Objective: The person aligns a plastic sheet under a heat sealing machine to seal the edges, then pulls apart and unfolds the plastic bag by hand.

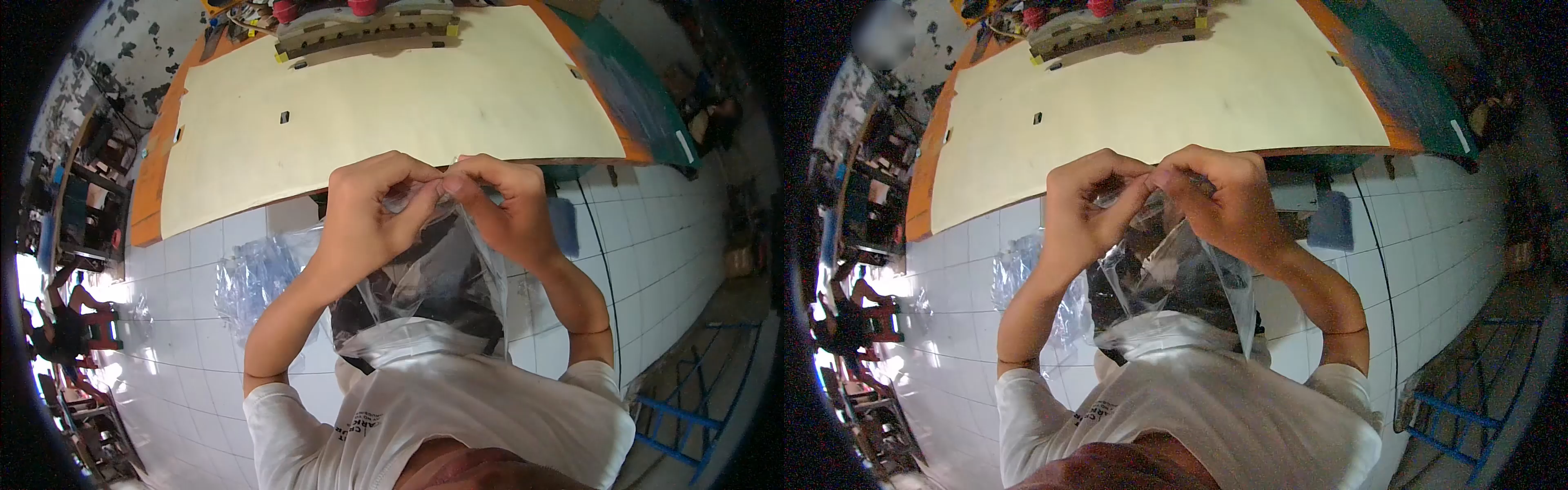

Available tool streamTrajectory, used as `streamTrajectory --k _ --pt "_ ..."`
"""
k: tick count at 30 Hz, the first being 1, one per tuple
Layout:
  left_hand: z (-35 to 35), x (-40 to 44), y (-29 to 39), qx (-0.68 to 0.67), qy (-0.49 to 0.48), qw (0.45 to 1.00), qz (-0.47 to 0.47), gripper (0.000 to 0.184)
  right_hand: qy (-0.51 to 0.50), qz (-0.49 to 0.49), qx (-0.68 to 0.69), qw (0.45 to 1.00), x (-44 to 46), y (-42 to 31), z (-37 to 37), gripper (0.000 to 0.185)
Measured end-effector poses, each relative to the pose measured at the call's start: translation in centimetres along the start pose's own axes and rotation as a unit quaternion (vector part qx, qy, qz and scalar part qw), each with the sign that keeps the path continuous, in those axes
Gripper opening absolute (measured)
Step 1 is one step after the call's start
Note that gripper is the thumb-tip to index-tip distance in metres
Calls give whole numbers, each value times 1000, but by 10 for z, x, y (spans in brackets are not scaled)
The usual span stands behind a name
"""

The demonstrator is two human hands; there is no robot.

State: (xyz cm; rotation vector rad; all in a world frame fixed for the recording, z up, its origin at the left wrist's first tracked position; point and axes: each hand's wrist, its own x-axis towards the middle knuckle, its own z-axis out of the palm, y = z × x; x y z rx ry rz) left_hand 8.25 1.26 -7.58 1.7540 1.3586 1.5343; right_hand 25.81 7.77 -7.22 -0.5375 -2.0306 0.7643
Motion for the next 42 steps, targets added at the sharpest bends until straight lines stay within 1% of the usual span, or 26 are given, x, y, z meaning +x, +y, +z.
streamTrajectory --k 1,3,4,6,8,10,11,12,14,16,17,19,20,21,22,23,24,25,26,27,28,29,31,33,35,42 --pt "0 0 -1 15 -2 1000 14 10 -2 0 -1 1000 0 -1 -2 23" --pt "-2 1 3 24 -10 1000 11 10 -47 75 41 995 0 -3 -8 24" --pt "-3 2 6 34 -19 999 10 9 -48 75 41 995 0 -2 -9 24" --pt "-4 3 8 37 -22 999 7 8 -44 45 59 996 -1 2 -9 27" --pt "-4 3 8 40 -25 999 5 7 -53 49 48 996 0 4 -10 27" --pt "-4 4 8 17 -11 1000 -17 6 -64 51 37 996 0 6 -7 27" --pt "-5 5 8 17 -8 1000 -16 6 -41 10 18 999 -1 9 -2 27" --pt "-6 5 8 -10 -27 999 -30 7 -17 -31 -1 999 -2 11 1 28" --pt "-12 5 12 -36 -41 997 -45 9 -13 -26 -3 1000 -5 14 -2 28" --pt "-25 5 25 -27 -100 988 -114 19 -14 -21 -4 1000 -8 14 -13 28" --pt "-33 2 23 -26 -93 989 -115 19 15 -18 -9 1000 -9 10 -22 29" --pt "-60 -6 15 133 -164 976 -60 29 62 -14 -6 998 -10 6 -43 29" --pt "-74 -9 13 154 -193 963 -109 34 82 -11 1 997 -12 6 -54 29" --pt "-83 -14 11 155 -187 963 -113 34 115 2 20 993 -14 7 -62 29" --pt "-91 -19 8 124 -165 972 -114 35 149 17 38 988 -16 7 -69 29" --pt "-96 -23 7 94 -145 978 -115 35 144 17 41 989 -17 8 -74 29" --pt "-99 -25 7 -2 -140 981 -134 37 167 24 80 982 -18 8 -78 29" --pt "-98 -29 7 0 -137 981 -135 37 192 29 117 974 -19 8 -83 29" --pt "-94 -33 4 -69 -79 985 -139 39 191 30 143 971 -20 11 -86 27" --pt "-88 -35 1 -126 -31 984 -123 41 189 28 145 971 -21 12 -86 27" --pt "-82 -37 -1 -181 15 978 -102 43 211 34 171 962 -21 12 -85 26" --pt "-79 -37 -1 -181 17 978 -99 43 233 39 198 951 -20 12 -84 25" --pt "-75 -37 1 -234 78 963 -106 34 231 27 213 949 -19 11 -84 24" --pt "-75 -38 2 -222 88 965 -108 34 229 14 229 946 -18 10 -84 23" --pt "-74 -38 6 -212 98 966 -111 33 249 28 258 933 -18 9 -86 22" --pt "-72 -39 17 -216 127 965 -81 28 244 26 264 933 -18 8 -87 22"
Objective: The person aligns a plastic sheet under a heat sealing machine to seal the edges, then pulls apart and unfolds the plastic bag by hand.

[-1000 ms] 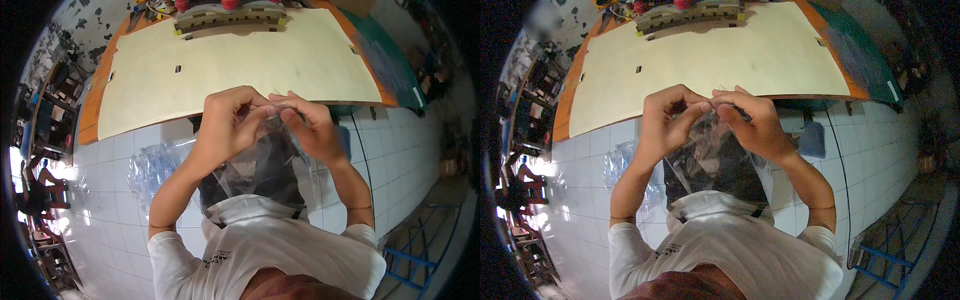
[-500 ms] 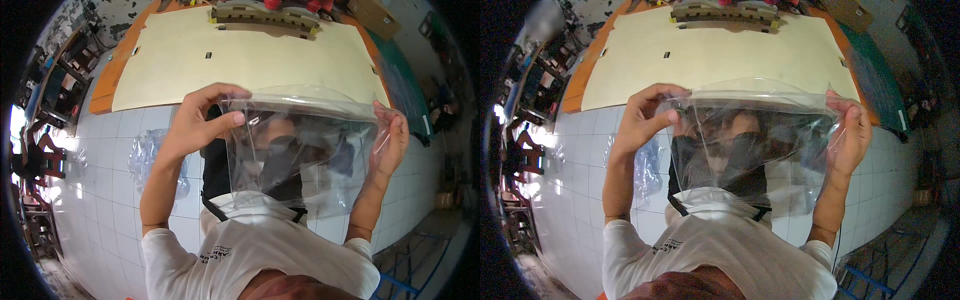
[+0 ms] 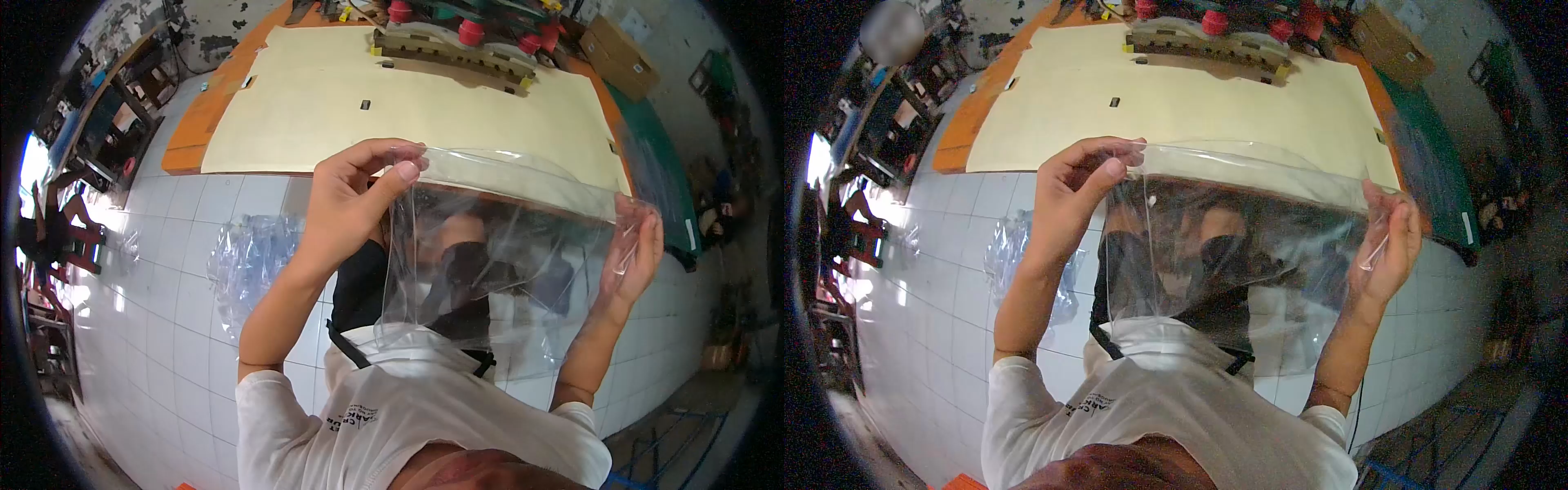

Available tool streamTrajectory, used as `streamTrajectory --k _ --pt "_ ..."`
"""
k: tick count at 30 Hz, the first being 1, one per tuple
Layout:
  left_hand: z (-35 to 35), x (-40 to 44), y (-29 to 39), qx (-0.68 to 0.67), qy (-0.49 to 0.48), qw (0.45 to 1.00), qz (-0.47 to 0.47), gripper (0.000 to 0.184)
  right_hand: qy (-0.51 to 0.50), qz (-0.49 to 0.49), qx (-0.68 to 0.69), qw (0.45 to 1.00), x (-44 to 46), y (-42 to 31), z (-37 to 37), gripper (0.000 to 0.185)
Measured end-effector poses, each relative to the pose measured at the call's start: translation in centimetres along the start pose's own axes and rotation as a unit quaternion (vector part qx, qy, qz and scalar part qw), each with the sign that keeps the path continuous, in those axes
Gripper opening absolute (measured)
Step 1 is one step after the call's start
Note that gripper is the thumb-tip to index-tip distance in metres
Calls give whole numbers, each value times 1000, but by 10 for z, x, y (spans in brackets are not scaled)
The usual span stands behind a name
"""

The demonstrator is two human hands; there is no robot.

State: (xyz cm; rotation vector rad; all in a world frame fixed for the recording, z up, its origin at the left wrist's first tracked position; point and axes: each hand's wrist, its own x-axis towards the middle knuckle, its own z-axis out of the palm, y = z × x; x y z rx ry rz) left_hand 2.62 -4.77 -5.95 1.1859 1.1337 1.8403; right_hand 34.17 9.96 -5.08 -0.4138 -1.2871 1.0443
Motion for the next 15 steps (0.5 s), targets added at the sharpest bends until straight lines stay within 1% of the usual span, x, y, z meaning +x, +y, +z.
streamTrajectory --k 2,9,11,13,15 --pt "1 0 5 5 4 1000 4 27 19 28 4 999 2 0 -3 22" --pt "5 0 25 -21 -12 1000 -8 37 -22 52 36 998 10 5 -13 22" --pt "6 1 27 -30 -17 999 -11 40 -11 87 57 995 10 7 -17 22" --pt "7 3 27 -11 -43 999 19 49 -6 95 66 993 9 7 -15 21" --pt "9 3 29 -12 -45 999 21 50 0 104 74 992 9 8 -15 21"
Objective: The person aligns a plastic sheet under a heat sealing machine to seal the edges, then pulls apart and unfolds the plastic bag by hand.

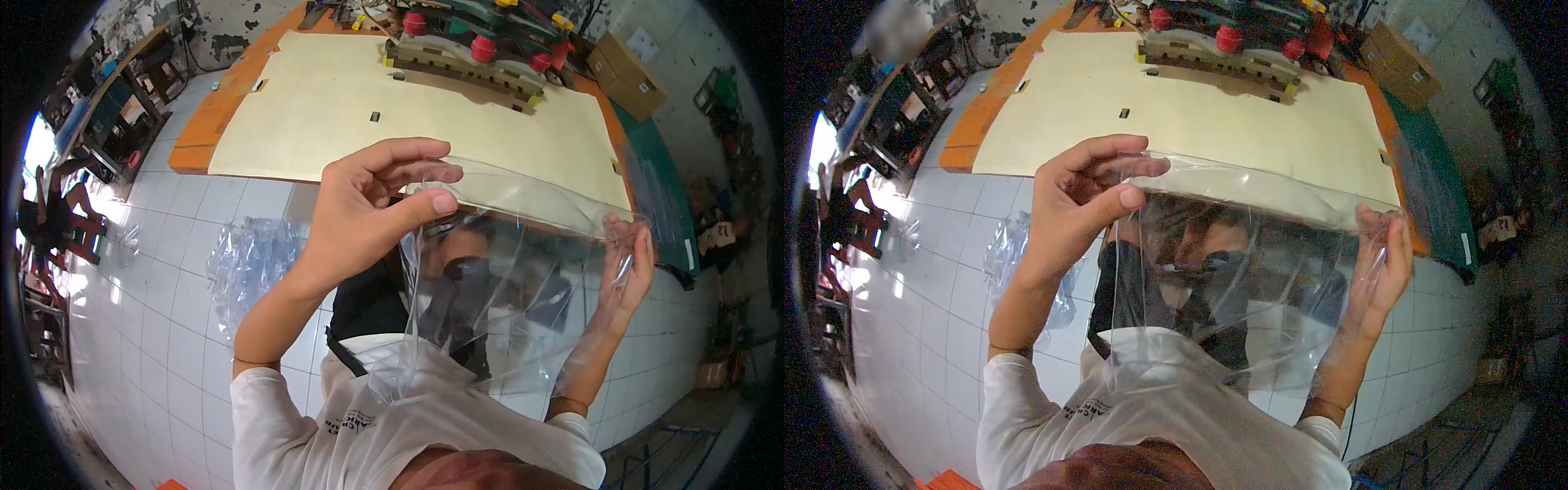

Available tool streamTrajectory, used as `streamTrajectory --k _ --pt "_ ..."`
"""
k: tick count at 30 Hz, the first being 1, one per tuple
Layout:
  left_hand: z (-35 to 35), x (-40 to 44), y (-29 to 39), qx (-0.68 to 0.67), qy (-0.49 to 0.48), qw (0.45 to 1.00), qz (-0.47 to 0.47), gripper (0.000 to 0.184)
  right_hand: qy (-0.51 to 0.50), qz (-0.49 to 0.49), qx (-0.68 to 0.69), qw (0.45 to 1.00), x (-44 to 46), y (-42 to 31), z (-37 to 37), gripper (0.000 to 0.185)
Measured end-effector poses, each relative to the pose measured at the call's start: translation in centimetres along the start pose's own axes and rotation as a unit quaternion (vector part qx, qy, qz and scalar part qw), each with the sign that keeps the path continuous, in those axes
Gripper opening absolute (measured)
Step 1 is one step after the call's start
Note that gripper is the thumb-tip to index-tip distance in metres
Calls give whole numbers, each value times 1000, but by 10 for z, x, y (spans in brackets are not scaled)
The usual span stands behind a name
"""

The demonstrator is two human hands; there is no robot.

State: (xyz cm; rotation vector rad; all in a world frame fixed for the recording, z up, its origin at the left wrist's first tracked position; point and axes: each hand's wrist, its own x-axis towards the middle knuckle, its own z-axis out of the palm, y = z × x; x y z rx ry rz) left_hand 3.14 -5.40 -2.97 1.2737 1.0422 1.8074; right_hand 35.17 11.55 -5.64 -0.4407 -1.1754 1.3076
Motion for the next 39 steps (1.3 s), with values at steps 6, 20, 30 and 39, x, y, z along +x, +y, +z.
streamTrajectory --k 6,20,30,39 --pt "1 4 -2 -7 -12 1000 10 55 -15 34 31 999 4 7 -11 21" --pt "-4 3 -7 -31 -27 998 44 41 -26 -23 39 999 3 13 -21 24" --pt "0 2 -10 5 -9 998 57 35 -11 -30 33 999 1 12 -21 23" --pt "0 4 -6 121 50 989 65 28 8 -60 36 998 0 10 -19 23"
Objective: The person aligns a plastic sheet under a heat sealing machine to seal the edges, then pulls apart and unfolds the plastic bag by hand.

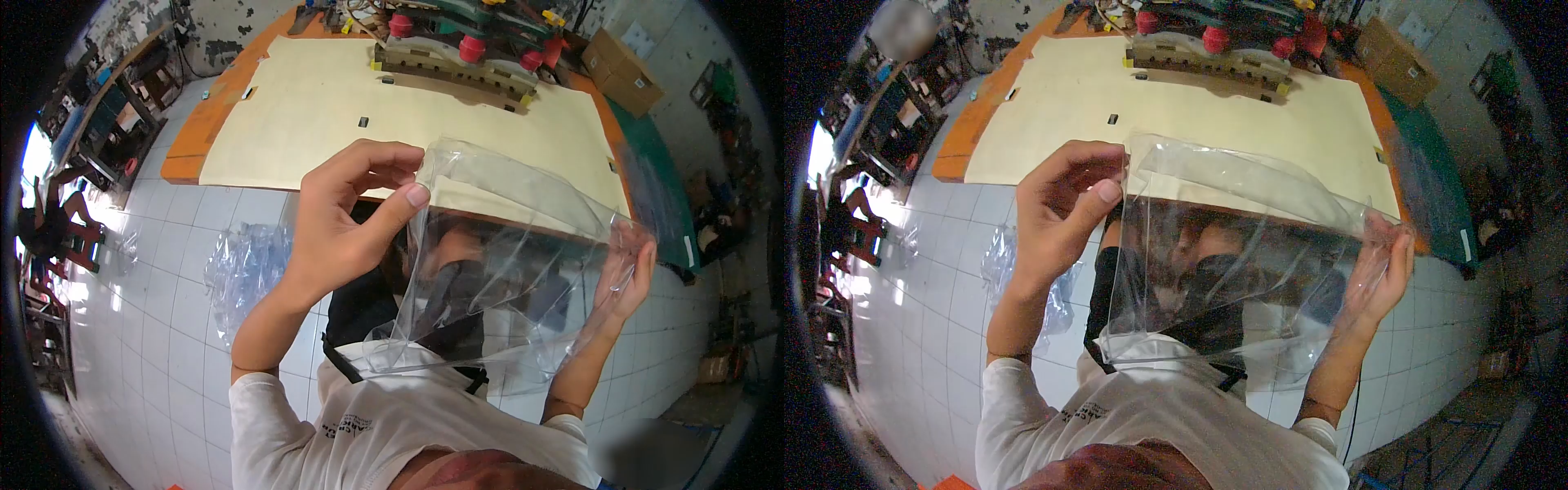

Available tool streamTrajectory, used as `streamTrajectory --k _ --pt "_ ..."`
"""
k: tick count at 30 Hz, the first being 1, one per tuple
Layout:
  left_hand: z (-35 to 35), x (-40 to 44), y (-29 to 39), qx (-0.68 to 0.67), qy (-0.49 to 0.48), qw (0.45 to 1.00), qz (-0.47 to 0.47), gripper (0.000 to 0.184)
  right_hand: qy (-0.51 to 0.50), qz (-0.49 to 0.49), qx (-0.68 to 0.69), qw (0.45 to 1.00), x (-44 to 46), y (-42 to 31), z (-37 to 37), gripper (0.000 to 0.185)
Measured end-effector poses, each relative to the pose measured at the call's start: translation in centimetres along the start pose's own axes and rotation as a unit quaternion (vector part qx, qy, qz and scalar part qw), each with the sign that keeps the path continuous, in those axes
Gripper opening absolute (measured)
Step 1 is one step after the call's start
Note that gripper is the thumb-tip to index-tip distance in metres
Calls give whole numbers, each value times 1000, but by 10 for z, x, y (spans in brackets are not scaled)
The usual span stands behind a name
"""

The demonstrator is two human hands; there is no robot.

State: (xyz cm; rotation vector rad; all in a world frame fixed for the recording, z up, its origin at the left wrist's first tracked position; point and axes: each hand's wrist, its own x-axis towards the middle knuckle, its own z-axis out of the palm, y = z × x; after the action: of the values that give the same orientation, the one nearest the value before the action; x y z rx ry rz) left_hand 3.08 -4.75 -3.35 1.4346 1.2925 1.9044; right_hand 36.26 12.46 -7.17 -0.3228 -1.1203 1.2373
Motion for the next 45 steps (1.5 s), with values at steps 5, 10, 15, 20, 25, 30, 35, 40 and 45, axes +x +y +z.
streamTrajectory --k 5,10,15,20,25,30,35,40,45 --pt "0 2 0 42 1 998 38 31 15 -44 -38 998 -4 -1 8 27" --pt "0 1 5 85 -8 996 21 35 18 -62 -54 996 -7 0 8 27" --pt "3 2 13 141 5 989 42 34 10 -90 -60 994 -9 4 7 26" --pt "-3 8 14 165 -12 985 57 25 -29 -88 -50 994 -11 6 6 27" --pt "-20 24 18 144 -203 968 -33 19 -27 -82 -84 993 -9 2 5 29" --pt "-26 34 22 161 -265 948 -77 22 -26 -60 -109 992 -7 -6 8 31" --pt "-15 29 13 106 -181 977 -28 23 15 -33 -126 991 -9 -11 17 29" --pt "-9 11 25 188 -107 973 -78 25 38 -51 -104 993 -11 -3 13 29" --pt "-4 11 24 219 -110 963 -113 28 46 -68 -94 992 -16 0 12 28"
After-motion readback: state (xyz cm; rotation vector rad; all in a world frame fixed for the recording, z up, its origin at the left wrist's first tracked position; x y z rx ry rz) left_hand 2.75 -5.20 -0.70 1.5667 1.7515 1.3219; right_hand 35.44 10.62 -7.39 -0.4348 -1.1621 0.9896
